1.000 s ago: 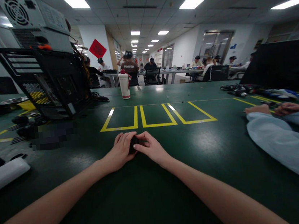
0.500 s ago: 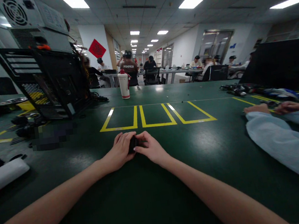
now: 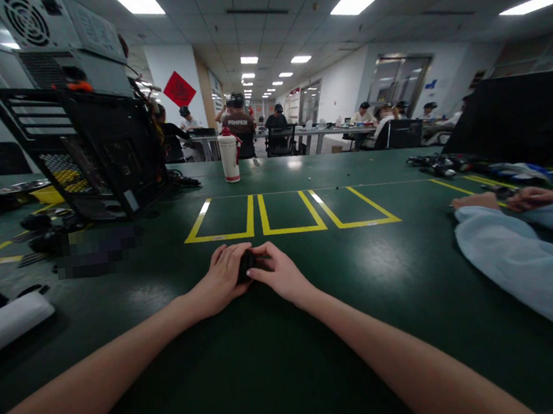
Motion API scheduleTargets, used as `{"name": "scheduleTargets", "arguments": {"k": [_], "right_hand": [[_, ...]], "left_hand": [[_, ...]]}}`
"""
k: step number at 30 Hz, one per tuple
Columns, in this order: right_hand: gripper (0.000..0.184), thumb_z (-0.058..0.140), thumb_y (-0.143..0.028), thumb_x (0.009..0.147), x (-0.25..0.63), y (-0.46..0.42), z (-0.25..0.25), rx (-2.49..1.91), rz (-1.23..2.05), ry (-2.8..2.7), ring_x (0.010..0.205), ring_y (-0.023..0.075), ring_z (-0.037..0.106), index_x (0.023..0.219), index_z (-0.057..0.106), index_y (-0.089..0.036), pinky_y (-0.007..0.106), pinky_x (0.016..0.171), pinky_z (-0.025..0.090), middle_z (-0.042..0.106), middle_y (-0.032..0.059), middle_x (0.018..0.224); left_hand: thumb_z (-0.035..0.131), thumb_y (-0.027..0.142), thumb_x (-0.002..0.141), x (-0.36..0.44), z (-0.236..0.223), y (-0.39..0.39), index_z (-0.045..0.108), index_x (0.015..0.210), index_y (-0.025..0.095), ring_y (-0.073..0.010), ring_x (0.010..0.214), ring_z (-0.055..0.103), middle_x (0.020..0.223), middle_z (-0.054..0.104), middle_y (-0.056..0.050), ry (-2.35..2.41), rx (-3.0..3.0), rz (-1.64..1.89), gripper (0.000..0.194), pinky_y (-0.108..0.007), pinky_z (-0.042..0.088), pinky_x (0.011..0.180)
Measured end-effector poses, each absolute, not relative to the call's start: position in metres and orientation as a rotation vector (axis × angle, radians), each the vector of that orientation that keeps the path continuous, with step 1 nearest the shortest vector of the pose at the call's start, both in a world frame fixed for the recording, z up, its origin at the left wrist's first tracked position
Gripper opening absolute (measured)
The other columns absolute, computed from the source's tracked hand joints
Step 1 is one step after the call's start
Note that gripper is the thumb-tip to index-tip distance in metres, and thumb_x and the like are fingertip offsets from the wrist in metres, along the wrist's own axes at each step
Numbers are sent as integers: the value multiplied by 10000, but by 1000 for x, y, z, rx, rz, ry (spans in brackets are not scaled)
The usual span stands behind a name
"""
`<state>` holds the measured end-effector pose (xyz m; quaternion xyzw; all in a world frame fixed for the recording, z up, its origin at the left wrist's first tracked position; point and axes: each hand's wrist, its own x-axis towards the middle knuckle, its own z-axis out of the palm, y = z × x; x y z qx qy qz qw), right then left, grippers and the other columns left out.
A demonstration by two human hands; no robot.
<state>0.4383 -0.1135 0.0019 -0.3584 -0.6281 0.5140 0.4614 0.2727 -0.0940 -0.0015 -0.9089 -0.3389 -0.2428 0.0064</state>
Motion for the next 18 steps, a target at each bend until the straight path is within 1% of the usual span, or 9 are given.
{"name": "scheduleTargets", "arguments": {"k": [2,6,8,13,16,18], "right_hand": [[311,629,-182,654,438,-114,1,-872,1248,-1550,973,155,524,920,472,-217,341,885,409,514,9,1003],[207,578,-263,708,436,-114,0,-896,1213,-1529,912,139,539,885,480,-217,330,845,426,529,6,959],[187,561,-284,721,436,-114,1,-908,1206,-1521,895,135,541,879,488,-217,329,836,428,537,7,946],[311,576,-260,706,437,-112,2,-971,1214,-1502,950,158,531,998,480,-217,354,861,414,536,36,1006],[297,601,-215,680,437,-112,2,-904,1235,-1533,984,159,520,956,490,-207,346,894,396,536,27,1012],[296,623,-195,657,437,-113,1,-859,1240,-1541,980,157,522,918,485,-211,338,882,406,533,16,1004]], "left_hand": [[536,194,718,273,-1,-94,170,1245,156,-235,1167,338,1227,379,-113,-1061,-2846,-756,643,-467,172,1011],[522,204,732,273,-2,-94,171,1246,162,-235,1162,347,1220,386,-110,-1051,-2836,-772,623,-471,183,1006],[525,204,730,273,-2,-93,168,1246,166,-236,1161,349,1218,389,-108,-1050,-2827,-786,628,-473,187,1003],[523,195,726,273,-1,-94,175,1240,161,-239,1163,346,1226,383,-115,-1044,-2833,-783,622,-470,189,1004],[525,194,723,273,-1,-94,178,1237,161,-242,1159,348,1221,388,-116,-1041,-2828,-790,621,-469,194,1001],[528,192,719,273,-2,-94,175,1238,161,-240,1160,347,1221,387,-114,-1043,-2830,-786,628,-467,193,1002]]}}
